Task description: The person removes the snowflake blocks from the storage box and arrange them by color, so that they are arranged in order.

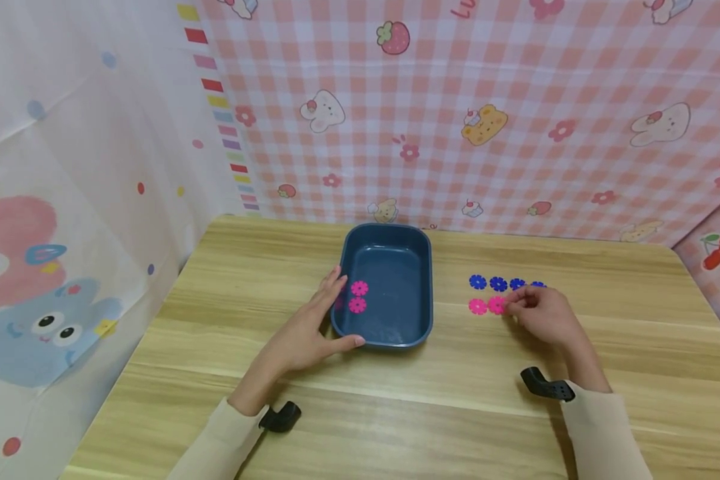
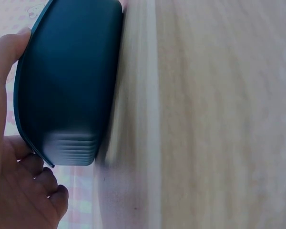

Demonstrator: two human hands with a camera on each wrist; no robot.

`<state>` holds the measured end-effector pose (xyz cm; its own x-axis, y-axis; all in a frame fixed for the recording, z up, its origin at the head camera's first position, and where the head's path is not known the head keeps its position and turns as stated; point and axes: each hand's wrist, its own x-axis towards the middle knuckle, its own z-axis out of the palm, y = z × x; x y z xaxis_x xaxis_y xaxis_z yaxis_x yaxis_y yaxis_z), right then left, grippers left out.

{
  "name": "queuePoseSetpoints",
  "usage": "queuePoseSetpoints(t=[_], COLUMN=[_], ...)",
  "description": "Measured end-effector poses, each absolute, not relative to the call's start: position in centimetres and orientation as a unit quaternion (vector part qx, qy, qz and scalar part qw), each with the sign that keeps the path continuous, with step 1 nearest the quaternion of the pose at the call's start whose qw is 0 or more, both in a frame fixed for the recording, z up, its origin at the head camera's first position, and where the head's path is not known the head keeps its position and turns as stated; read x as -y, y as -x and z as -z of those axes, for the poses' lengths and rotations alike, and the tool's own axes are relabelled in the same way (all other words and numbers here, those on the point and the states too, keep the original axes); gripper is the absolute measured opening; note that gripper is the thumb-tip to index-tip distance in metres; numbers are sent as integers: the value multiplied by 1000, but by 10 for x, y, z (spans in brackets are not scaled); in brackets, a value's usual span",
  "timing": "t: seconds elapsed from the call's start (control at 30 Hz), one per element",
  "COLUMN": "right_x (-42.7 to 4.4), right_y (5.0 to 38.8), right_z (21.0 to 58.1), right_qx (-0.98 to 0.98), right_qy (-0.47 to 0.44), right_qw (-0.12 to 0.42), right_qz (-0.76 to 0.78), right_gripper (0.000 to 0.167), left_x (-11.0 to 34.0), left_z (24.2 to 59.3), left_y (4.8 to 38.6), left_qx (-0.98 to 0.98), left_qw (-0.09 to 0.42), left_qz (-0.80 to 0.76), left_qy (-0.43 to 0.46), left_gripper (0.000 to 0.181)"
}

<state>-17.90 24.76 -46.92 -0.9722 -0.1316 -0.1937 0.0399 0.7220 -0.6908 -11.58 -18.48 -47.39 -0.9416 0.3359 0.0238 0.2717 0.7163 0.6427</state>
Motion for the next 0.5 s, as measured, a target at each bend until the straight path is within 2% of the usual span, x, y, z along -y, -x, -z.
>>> queuePoseSetpoints(t=[0.23, 0.5], right_x=[-243, -246], right_y=[179, 179], right_z=[468, 463], right_qx=[-936, -943], right_qy=[16, -22], right_qw=[115, 150], right_qz=[331, 297], right_gripper=[25, 36], left_x=[185, 185], left_z=[474, 474], left_y=[116, 116], left_qx=[-925, -924], left_qw=[44, 45], left_qz=[-339, -340], left_qy=[-166, -168], left_gripper=[115, 115])
